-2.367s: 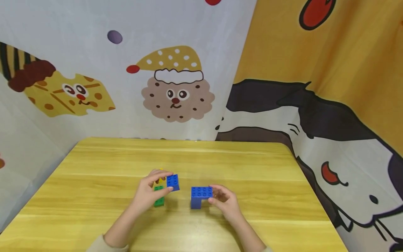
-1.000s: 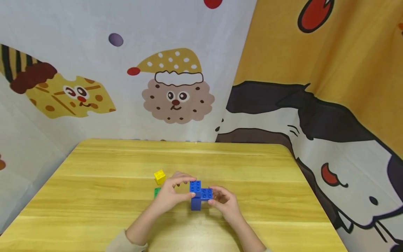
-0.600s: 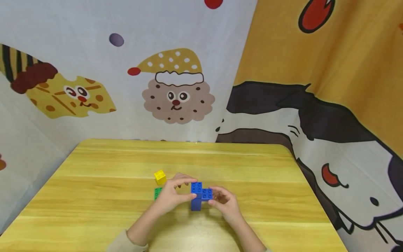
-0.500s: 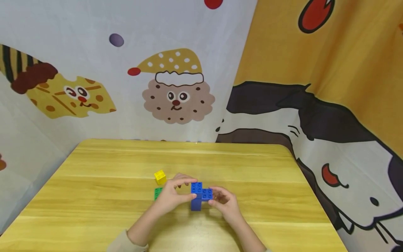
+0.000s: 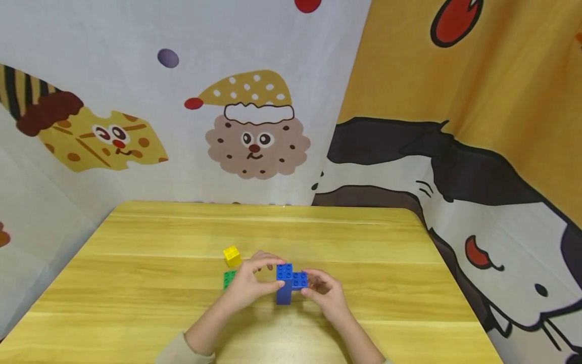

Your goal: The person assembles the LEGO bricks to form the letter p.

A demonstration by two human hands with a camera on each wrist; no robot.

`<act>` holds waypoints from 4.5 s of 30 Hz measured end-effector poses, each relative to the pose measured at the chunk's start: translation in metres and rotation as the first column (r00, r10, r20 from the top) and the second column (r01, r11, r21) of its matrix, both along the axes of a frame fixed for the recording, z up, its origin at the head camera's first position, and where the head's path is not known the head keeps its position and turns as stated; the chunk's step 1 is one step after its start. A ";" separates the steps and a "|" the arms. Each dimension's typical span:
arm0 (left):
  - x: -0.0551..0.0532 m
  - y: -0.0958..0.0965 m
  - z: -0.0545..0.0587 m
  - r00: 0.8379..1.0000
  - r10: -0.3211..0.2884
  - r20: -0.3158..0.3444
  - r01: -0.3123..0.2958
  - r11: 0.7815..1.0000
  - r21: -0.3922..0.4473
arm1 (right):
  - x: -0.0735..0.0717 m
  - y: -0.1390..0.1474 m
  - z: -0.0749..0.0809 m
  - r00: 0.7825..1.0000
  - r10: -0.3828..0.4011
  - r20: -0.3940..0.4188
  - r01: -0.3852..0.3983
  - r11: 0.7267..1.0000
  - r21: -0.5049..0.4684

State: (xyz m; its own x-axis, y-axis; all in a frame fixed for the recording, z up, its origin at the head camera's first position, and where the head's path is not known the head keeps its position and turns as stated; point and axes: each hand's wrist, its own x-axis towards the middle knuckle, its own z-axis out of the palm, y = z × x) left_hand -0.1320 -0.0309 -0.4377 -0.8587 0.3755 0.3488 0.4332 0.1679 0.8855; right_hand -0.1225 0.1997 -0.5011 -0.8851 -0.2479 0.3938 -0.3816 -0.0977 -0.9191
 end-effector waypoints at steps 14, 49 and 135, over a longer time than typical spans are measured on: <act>-0.002 -0.001 0.006 0.995 0.025 0.100 -0.018 0.997 -0.069 | -0.001 0.001 -0.001 1.000 -0.007 -0.013 0.007 1.000 0.014; -0.022 -0.051 0.003 0.985 0.175 0.003 -0.175 0.983 0.046 | 0.001 0.000 0.000 1.000 -0.014 0.004 0.013 1.000 0.026; -0.047 -0.096 -0.044 0.891 0.440 0.109 -0.429 0.896 -0.112 | 0.001 0.001 0.000 1.000 -0.013 0.029 0.013 0.999 0.031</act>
